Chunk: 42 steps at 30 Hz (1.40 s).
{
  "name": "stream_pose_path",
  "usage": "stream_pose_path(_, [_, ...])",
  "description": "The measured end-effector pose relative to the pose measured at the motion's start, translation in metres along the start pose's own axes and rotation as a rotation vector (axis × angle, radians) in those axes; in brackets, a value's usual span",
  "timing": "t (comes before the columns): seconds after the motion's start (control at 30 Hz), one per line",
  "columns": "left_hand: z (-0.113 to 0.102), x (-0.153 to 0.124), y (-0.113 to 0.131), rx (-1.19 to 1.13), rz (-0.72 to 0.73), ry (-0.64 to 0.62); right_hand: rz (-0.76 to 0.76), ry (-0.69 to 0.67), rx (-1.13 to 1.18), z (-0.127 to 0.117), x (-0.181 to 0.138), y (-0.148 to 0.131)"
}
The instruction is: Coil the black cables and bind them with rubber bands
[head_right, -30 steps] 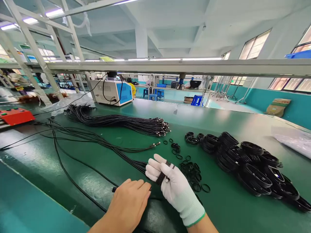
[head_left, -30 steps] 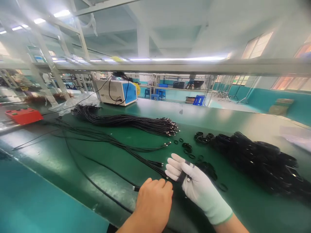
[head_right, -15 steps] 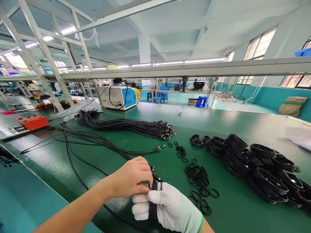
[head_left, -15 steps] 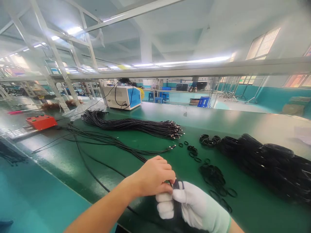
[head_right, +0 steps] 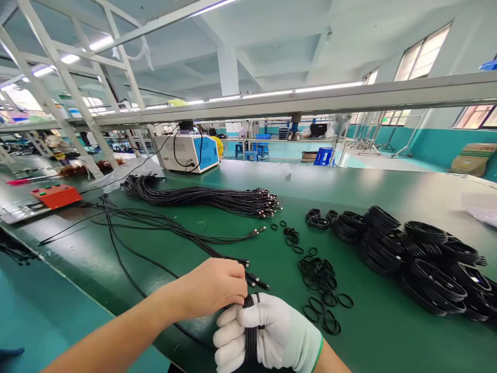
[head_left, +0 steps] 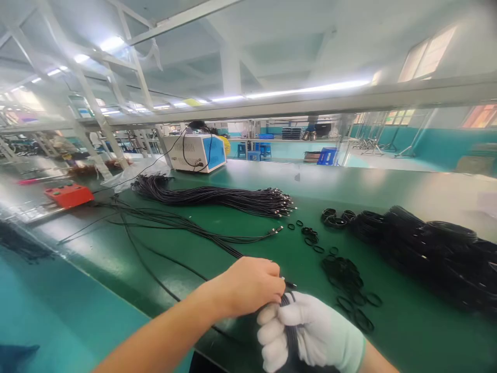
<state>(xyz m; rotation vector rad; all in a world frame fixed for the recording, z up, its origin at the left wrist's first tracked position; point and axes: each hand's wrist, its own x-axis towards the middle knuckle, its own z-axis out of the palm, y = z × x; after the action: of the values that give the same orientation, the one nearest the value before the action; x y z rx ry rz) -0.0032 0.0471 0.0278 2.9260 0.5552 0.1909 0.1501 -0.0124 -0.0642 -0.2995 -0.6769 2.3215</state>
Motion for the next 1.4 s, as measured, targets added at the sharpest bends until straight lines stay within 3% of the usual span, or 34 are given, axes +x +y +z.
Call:
stream_pose_path(0.17, [-0.008, 0.007, -0.005, -0.529, -0.226, -0.124, -0.033, -0.028, -0.004, 0.004, -0.009, -0.003])
stream_pose_path(0.27, [0.007, 0.002, -0.002, -0.807, -0.386, -0.020, -0.083, -0.040, -0.029, 0.005, -0.009, -0.005])
stream_pose_path(0.47, [0.039, -0.013, 0.014, -0.788, -0.450, 0.393, -0.174, 0.009, -0.215, 0.008, 0.000, -0.005])
stream_pose_path(0.67, [0.046, -0.019, 0.009, -1.057, -0.407, 0.282, -0.129, -0.024, -0.397, 0.016, -0.002, -0.015])
stream_pose_path(0.9, [0.057, -0.020, 0.023, -0.781, -0.345, 0.489, -0.117, -0.012, -0.566, 0.019, -0.009, -0.019])
stream_pose_path(1.1, [0.057, -0.026, 0.028, -0.790, -0.307, 0.433, -0.035, -0.065, -0.608, 0.022, -0.012, -0.020])
stream_pose_path(1.27, [0.071, -0.025, 0.033, -0.574, -0.178, 0.620, -0.014, -0.029, -0.683, 0.023, -0.014, -0.023])
stream_pose_path(1.4, [0.073, -0.024, 0.033, -0.555, -0.181, 0.595, -0.021, 0.041, -0.744, 0.016, -0.016, -0.020])
